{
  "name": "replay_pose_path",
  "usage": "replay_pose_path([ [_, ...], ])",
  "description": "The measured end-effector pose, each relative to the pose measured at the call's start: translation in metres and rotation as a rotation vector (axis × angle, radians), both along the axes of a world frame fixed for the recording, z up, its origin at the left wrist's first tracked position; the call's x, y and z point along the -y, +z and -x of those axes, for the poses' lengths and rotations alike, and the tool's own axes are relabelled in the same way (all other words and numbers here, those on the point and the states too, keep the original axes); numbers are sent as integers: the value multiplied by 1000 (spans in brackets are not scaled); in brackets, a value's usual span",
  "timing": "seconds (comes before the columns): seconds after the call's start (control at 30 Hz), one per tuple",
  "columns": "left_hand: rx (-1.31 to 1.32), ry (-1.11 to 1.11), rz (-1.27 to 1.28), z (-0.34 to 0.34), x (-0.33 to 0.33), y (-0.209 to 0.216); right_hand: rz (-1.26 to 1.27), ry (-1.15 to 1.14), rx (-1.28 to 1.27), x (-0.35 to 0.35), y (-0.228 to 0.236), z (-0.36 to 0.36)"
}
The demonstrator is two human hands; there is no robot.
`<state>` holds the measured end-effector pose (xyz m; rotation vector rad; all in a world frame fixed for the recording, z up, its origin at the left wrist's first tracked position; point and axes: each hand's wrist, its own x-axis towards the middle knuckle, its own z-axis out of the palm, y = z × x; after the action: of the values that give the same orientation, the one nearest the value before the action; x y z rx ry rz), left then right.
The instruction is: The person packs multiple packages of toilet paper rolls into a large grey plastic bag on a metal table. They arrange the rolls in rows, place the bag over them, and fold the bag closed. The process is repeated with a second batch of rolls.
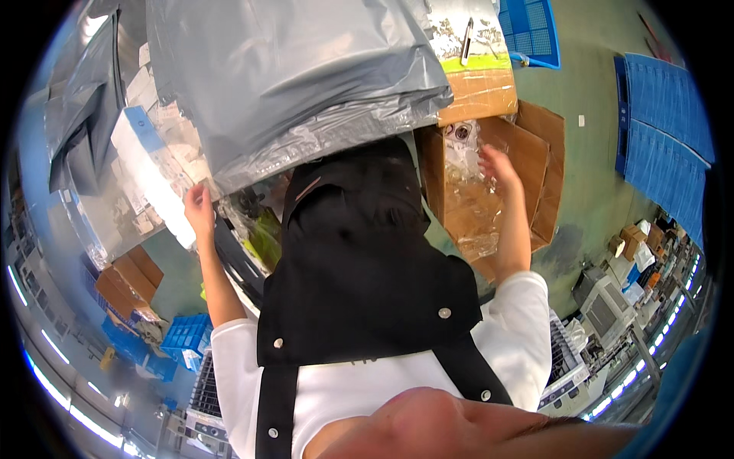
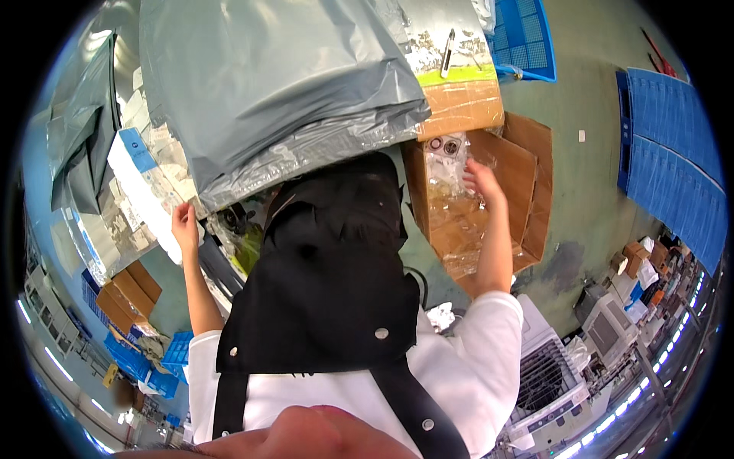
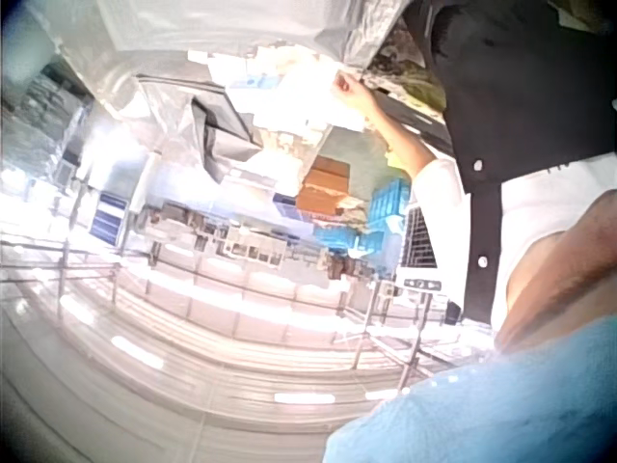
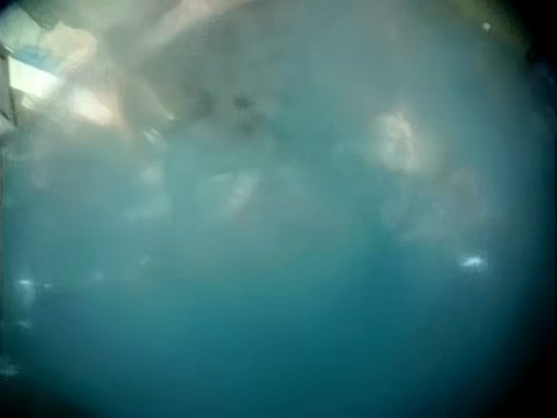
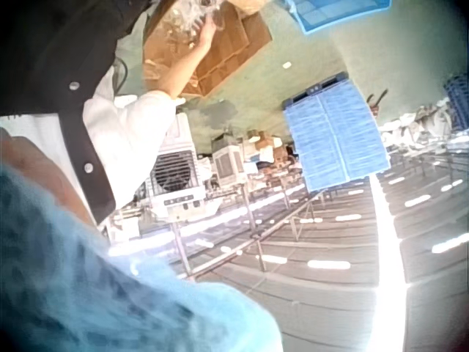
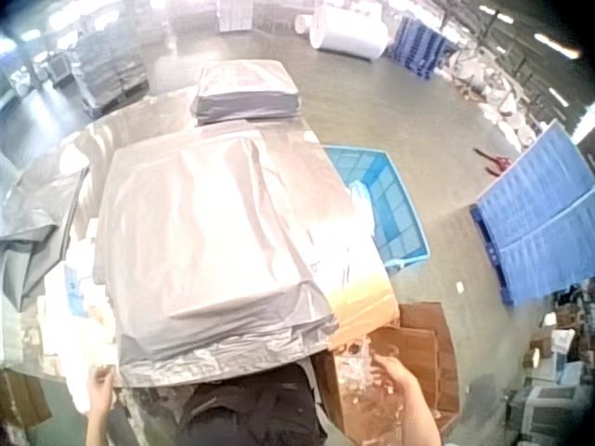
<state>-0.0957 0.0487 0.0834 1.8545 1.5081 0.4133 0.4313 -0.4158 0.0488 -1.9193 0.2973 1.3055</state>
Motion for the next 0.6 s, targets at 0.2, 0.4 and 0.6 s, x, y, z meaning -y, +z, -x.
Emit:
replay_pose_path([
  [0.2,-118,-27,-118,7,-5,-14,963,647,319,12,28,8],
  [0.4,-478,-478,-510,-46,-19,44,-108,557,1304,-104,60,-23],
  [0.6,-710,-1041,-657,-82,-58,60,-225,1833,1666,-228,105,-42],
])
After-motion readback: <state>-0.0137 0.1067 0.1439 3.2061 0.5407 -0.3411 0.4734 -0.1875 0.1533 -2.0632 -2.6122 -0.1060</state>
